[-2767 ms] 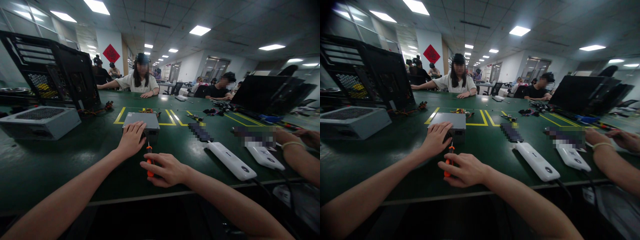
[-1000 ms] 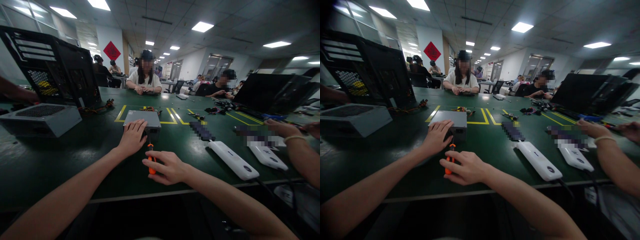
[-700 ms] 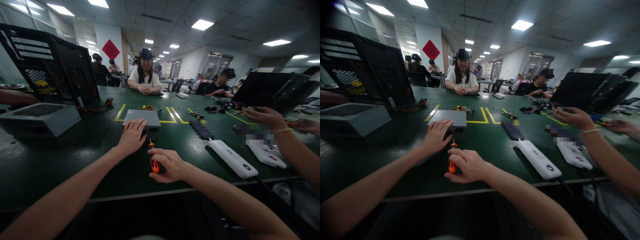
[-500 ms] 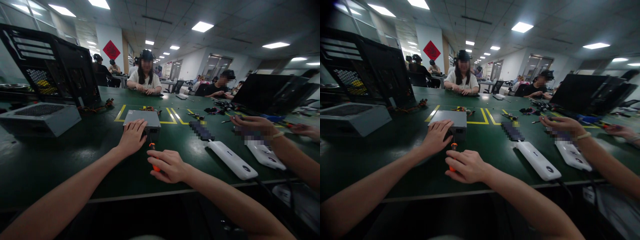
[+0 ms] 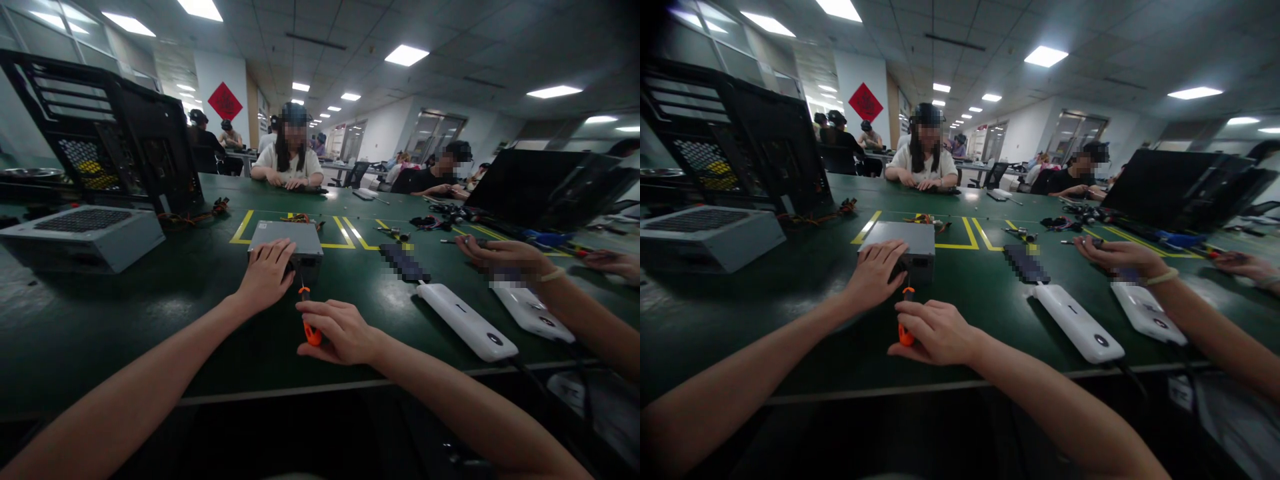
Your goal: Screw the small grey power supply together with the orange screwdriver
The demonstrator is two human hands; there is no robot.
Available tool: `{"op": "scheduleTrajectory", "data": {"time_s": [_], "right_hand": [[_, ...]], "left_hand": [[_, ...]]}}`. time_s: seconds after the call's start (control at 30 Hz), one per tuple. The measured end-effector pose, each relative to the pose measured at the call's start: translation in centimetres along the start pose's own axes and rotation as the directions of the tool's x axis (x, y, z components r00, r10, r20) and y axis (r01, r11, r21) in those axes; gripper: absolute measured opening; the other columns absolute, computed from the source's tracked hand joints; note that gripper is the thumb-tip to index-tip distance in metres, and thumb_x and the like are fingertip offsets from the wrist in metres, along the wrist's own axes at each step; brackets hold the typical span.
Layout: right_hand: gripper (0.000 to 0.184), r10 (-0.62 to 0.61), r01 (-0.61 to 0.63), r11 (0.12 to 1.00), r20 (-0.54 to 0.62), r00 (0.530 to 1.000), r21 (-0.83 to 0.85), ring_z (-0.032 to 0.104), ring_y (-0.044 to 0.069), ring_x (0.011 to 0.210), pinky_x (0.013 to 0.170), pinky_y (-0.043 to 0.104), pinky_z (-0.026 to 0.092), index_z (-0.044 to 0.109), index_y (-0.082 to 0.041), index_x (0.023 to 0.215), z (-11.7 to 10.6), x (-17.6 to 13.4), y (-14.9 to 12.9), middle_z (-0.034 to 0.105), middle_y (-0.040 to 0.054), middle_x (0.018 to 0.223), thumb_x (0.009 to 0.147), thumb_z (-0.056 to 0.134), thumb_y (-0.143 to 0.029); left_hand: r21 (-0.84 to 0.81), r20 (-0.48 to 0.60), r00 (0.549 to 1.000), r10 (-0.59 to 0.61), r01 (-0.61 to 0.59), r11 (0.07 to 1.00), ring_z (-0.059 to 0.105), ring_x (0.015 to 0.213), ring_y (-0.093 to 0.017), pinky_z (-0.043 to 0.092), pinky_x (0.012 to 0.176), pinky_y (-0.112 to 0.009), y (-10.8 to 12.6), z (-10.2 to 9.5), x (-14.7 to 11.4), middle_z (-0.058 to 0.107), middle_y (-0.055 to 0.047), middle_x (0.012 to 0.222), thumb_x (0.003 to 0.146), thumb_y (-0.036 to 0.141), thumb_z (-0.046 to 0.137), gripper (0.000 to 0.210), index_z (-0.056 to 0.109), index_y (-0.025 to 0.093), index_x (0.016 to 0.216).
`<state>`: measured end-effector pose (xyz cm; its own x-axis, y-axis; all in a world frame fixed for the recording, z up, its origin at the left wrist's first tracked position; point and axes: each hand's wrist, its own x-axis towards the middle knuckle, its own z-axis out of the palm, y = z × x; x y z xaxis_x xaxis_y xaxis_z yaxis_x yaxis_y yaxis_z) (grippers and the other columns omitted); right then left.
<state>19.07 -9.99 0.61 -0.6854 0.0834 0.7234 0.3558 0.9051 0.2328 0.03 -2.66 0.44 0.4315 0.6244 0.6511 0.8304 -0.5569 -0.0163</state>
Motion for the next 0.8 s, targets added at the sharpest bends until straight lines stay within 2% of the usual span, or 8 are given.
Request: {"op": "scheduleTrajectory", "data": {"time_s": [0.1, 0.23, 0.37, 0.5, 0.6, 0.7, 0.8], "right_hand": [[0.039, 0.025, -0.025, 0.999, -0.008, 1.000, 0.040, 0.065, 0.018, 0.084, 0.066, 0.025, 0.052, 0.048, -0.011, 0.100, 0.01, 0.04, 0.03, 0.065, 0.0157, 0.097, 0.084, 0.054, -0.046], [0.033, -0.007, 0.008, 1.000, 0.052, 0.999, -0.010, 0.064, 0.019, 0.090, 0.068, 0.027, 0.052, 0.049, -0.010, 0.110, -0.40, 0.28, -0.05, 0.063, 0.0165, 0.102, 0.089, 0.043, -0.035], [0.033, -0.055, 0.057, 0.998, 0.059, 0.997, -0.035, 0.063, 0.017, 0.089, 0.066, 0.025, 0.050, 0.049, -0.011, 0.110, -0.39, 0.27, -0.07, 0.063, 0.0162, 0.103, 0.088, 0.048, -0.035], [0.036, 0.012, -0.014, 0.999, 0.049, 0.999, 0.049, 0.064, 0.016, 0.086, 0.068, 0.025, 0.051, 0.046, -0.012, 0.105, -0.09, 0.01, 0.07, 0.064, 0.0157, 0.103, 0.085, 0.052, -0.041], [0.037, 0.037, -0.040, 0.998, 0.060, 0.998, 0.057, 0.063, 0.018, 0.092, 0.071, 0.027, 0.052, 0.045, -0.012, 0.109, -0.11, -0.04, 0.11, 0.063, 0.0155, 0.103, 0.086, 0.047, -0.041], [0.036, -0.023, 0.023, 1.000, 0.068, 0.997, 0.005, 0.063, 0.018, 0.092, 0.068, 0.026, 0.051, 0.047, -0.011, 0.114, -0.21, 0.03, 0.06, 0.062, 0.0162, 0.104, 0.087, 0.046, -0.034], [0.031, -0.077, 0.077, 0.997, 0.034, 0.996, -0.013, 0.064, 0.015, 0.082, 0.062, 0.024, 0.050, 0.049, -0.011, 0.109, -0.17, 0.08, 0.02, 0.064, 0.0152, 0.102, 0.085, 0.053, -0.031]], "left_hand": [[-0.005, -0.005, 1.000, 0.002, -0.002, 1.000, 0.039, 0.124, -0.027, 0.027, 0.102, -0.045, 0.01, -0.01, 0.00, 0.045, -0.012, 0.134, 0.082, 0.025, 0.047, 0.048, 0.041, 0.017, 0.129], [-0.004, -0.002, 1.000, 0.005, -0.005, 1.000, 0.039, 0.124, -0.027, 0.027, 0.102, -0.044, 0.06, -0.09, 0.05, 0.045, -0.013, 0.134, 0.082, 0.025, 0.047, 0.047, 0.041, 0.015, 0.128], [0.005, 0.001, 1.000, 0.000, 0.000, 1.000, 0.039, 0.124, -0.027, 0.027, 0.101, -0.044, 0.13, -0.13, 0.07, 0.045, -0.012, 0.134, 0.082, 0.025, 0.047, 0.048, 0.042, 0.015, 0.128], [0.016, 0.006, 1.000, -0.001, 0.001, 1.000, 0.039, 0.123, -0.027, 0.026, 0.102, -0.043, 0.12, -0.05, 0.05, 0.045, -0.012, 0.134, 0.082, 0.026, 0.047, 0.048, 0.042, 0.015, 0.128], [0.012, 0.008, 1.000, 0.000, 0.000, 1.000, 0.038, 0.124, -0.027, 0.026, 0.102, -0.043, 0.04, 0.06, 0.06, 0.045, -0.012, 0.134, 0.082, 0.026, 0.047, 0.048, 0.041, 0.015, 0.128], [0.008, 0.006, 1.000, 0.000, 0.000, 1.000, 0.038, 0.124, -0.027, 0.025, 0.102, -0.044, -0.02, 0.13, 0.08, 0.044, -0.012, 0.135, 0.082, 0.026, 0.047, 0.048, 0.041, 0.016, 0.129], [0.011, 0.005, 1.000, 0.001, -0.001, 1.000, 0.038, 0.124, -0.027, 0.025, 0.103, -0.044, 0.00, 0.08, 0.09, 0.045, -0.012, 0.135, 0.082, 0.026, 0.047, 0.048, 0.042, 0.015, 0.128]]}}
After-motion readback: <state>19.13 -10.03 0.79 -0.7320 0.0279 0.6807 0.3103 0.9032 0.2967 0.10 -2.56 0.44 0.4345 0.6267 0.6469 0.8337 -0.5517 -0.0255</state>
